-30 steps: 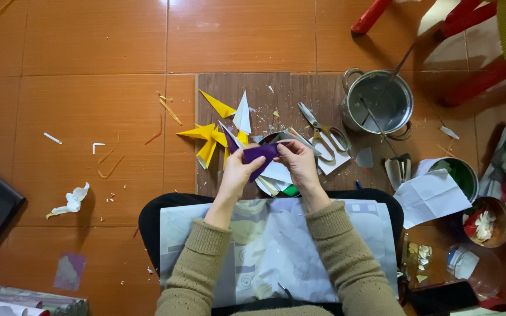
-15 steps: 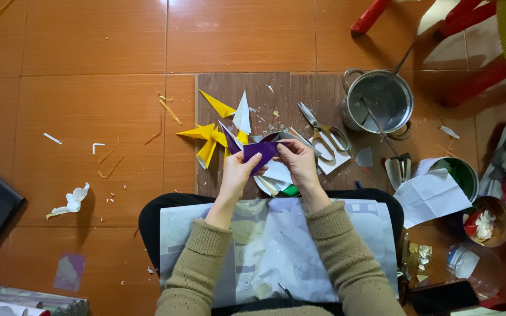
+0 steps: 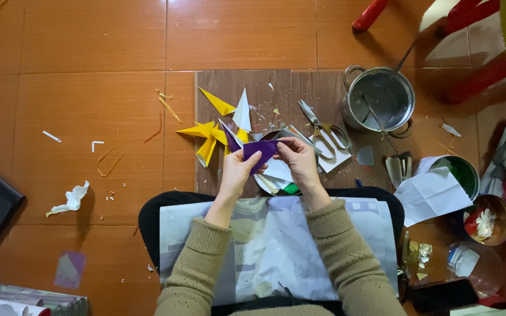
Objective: Folding and cutting colored paper to create decorative pieces.
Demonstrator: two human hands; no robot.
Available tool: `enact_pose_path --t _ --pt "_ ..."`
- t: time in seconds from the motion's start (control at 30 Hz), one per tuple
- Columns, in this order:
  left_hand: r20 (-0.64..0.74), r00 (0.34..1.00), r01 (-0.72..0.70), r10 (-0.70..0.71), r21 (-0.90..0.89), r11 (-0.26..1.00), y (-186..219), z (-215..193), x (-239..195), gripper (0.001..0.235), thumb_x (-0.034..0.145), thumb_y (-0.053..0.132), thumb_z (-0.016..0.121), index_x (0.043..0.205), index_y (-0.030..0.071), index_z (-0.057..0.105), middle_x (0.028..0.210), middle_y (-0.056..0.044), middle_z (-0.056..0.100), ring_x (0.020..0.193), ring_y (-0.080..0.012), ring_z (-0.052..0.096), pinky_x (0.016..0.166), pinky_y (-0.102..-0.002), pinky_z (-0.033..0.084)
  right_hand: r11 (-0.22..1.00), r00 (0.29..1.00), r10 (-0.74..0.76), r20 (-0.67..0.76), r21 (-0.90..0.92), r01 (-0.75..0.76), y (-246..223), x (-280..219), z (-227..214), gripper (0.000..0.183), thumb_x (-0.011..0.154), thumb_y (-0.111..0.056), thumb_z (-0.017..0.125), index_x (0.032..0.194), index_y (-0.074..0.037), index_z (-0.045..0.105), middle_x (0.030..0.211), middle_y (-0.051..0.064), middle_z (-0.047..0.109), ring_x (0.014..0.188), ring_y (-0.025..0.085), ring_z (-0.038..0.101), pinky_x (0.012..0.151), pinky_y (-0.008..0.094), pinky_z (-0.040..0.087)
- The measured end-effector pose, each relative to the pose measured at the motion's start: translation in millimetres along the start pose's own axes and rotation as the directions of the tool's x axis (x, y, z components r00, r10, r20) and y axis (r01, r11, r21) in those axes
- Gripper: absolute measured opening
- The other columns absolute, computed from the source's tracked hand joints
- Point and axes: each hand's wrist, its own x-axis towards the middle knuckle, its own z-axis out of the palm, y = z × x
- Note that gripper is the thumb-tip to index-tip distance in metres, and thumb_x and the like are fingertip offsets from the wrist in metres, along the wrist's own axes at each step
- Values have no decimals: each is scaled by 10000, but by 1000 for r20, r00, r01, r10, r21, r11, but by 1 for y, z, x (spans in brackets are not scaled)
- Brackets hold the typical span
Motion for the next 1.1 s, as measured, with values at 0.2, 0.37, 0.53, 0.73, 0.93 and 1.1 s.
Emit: enact_pose_path --t 0.2,0.37,0.53,0.73,0.93,1.1 --pt "36 999 -42 38 105 994 9 -6 -3 190 855 62 735 924 -94 652 719 -220 689 575 -263 714 494 -324 622 931 968 -26 251 -346 115 -30 -1 -11 125 852 34 698 970 60 668 756 178 675 615 205 676 582 324 617" --pt "149 988 -37 28 60 998 27 2 -16 181 846 26 718 990 -72 670 749 -231 696 593 -267 718 494 -318 623 957 917 31 398 -275 87 -48 -2 -18 113 869 69 612 980 54 627 686 182 639 539 211 651 466 304 584" --pt "281 958 -61 60 -7 998 28 -3 -21 142 824 -88 647 938 -52 724 795 -216 713 658 -253 724 563 -305 636 998 916 -5 400 -61 33 -54 -8 -23 104 875 102 566 930 46 634 692 181 639 556 215 670 476 302 592" --pt "394 901 -278 185 196 940 25 -10 -24 200 777 -76 644 870 35 782 905 -138 719 846 -133 609 812 -326 548 994 906 -26 423 -83 67 -60 -8 -27 128 848 117 552 845 84 676 665 197 634 555 223 661 520 315 591" --pt "553 824 -78 -123 325 943 45 -11 -35 321 761 -91 680 1074 -22 704 1046 -165 683 794 -151 649 670 -287 609 944 869 42 493 -304 126 -72 -7 -32 223 874 135 516 869 29 712 680 131 666 611 177 677 621 312 601" --pt "573 806 -80 -146 349 934 37 -2 -21 323 1025 279 490 1270 69 508 751 -116 661 647 -135 634 488 -219 508 884 800 158 578 -444 147 -69 -9 -22 295 808 157 476 861 -10 713 714 126 691 661 198 693 684 353 594"
